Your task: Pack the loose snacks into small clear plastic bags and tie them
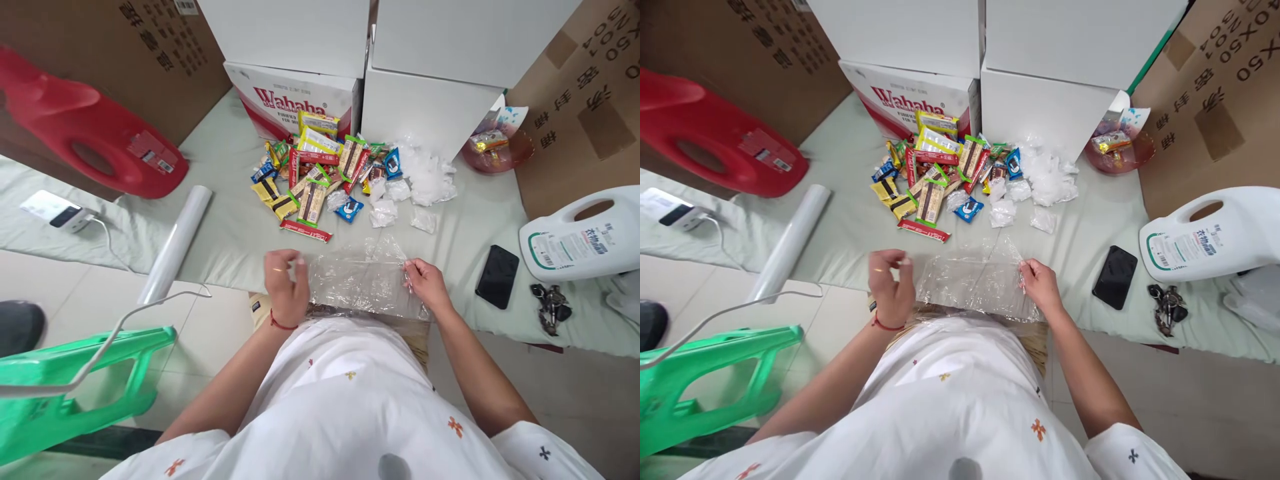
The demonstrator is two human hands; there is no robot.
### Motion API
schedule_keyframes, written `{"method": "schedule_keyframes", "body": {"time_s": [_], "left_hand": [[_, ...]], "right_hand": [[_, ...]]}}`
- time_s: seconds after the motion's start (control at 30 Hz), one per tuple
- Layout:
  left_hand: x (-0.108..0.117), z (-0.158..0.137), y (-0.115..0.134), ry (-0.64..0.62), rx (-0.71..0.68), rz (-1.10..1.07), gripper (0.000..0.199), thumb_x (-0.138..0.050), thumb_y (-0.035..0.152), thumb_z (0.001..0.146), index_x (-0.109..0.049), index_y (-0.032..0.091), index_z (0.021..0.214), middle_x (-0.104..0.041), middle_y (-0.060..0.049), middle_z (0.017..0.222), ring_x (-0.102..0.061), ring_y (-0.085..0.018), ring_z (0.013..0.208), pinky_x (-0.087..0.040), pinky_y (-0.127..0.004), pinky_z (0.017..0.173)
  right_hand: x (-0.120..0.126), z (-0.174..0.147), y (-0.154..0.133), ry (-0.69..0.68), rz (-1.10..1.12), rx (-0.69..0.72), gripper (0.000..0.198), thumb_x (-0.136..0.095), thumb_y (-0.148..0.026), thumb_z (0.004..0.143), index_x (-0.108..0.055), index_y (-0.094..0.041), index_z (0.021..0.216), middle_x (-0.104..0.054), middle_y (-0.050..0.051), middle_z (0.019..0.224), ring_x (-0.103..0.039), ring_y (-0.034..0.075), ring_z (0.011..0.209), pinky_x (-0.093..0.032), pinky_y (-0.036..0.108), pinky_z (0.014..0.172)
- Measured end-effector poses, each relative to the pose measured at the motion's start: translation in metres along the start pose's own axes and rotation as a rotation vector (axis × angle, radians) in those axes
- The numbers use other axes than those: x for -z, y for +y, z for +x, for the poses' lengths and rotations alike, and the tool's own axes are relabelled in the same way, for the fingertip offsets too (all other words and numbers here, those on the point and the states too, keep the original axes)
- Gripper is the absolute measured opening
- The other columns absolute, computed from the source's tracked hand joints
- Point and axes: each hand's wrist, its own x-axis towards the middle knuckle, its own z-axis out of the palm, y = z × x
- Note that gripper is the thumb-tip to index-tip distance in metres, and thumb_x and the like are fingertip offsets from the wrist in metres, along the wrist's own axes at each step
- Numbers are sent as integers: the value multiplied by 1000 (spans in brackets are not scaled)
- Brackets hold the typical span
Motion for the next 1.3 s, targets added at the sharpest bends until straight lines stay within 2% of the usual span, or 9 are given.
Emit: {"method": "schedule_keyframes", "body": {"time_s": [0.1, 0.17, 0.4, 0.5, 0.6, 0.77, 1.03, 1.17, 1.3], "left_hand": [[-8, -5, 4, -572, -396, 71, 25, -48, 34, 99, -70, 24, 106, -72, -11, 113, -64, -25, 113, -46, -43, 103], [-21, -4, -1, -712, -418, 206, 32, -47, 34, 99, -71, 24, 119, -68, -12, 134, -57, -28, 131, -37, -48, 113], [-47, -3, -26, -587, -248, 476, 50, -31, 37, 106, -51, 24, 150, -45, -12, 160, -40, -28, 150, -11, -59, 125], [-46, -6, -25, -606, -270, 476, 51, -31, 38, 106, -48, 26, 152, -42, -11, 162, -38, -28, 151, -7, -62, 125], [-47, -7, -23, -598, -256, 486, 53, -30, 39, 106, -44, 25, 155, -40, -12, 163, -37, -29, 152, -2, -65, 124], [-46, -5, -25, -571, -213, 488, 57, -31, 41, 105, -38, 21, 159, -38, -15, 163, -37, -30, 152, 1, -68, 123], [-30, 9, -41, -626, -252, 489, 54, -30, 41, 106, -42, 25, 156, -41, -12, 162, -40, -29, 150, -2, -66, 124], [-28, 9, -46, -630, -320, 523, 56, -31, 41, 106, -38, 25, 159, -38, -11, 163, -37, -29, 152, -4, -66, 125], [-29, 8, -47, -623, -337, 550, 55, -32, 42, 106, -40, 24, 157, -40, -11, 163, -38, -29, 151, -6, -68, 125]], "right_hand": [[-2, 4, -2, -12, -31, 9, 40, -57, -64, 89, -64, -25, 81, -57, -4, 50, -51, 16, 43, -40, 28, 48], [2, 5, 1, -6, -92, 27, 41, -54, -64, 91, -64, -25, 81, -55, -4, 49, -53, 17, 44, -39, 28, 49], [22, 12, 4, 128, -508, 155, 46, -45, -63, 97, -68, -23, 98, -67, 5, 77, -63, 24, 74, -45, 33, 68], [9, 19, -7, 337, -728, 380, 60, -60, -67, 89, -65, -18, 123, -66, 16, 113, -56, 32, 104, -46, 41, 84], [-11, 28, -15, 327, -851, 474, 47, -65, -56, 90, -69, -18, 118, -64, 17, 114, -49, 34, 109, -43, 45, 90], [-3, 53, -5, 331, -689, 444, 30, -52, -38, 97, -74, -21, 86, -65, 12, 95, -50, 29, 99, -42, 42, 90], [60, 99, -11, 355, -620, 217, 23, -59, -36, 87, -71, -16, 91, -61, 11, 91, -56, 25, 86, -45, 39, 85], [20, 101, -74, 408, -782, 515, 27, -50, -33, 96, -69, -18, 108, -64, 16, 111, -55, 30, 108, -45, 40, 92], [-82, 93, -136, -211, -925, 754, 29, -43, -34, 104, -69, -22, 109, -68, 9, 111, -62, 24, 104, -47, 33, 86]]}}
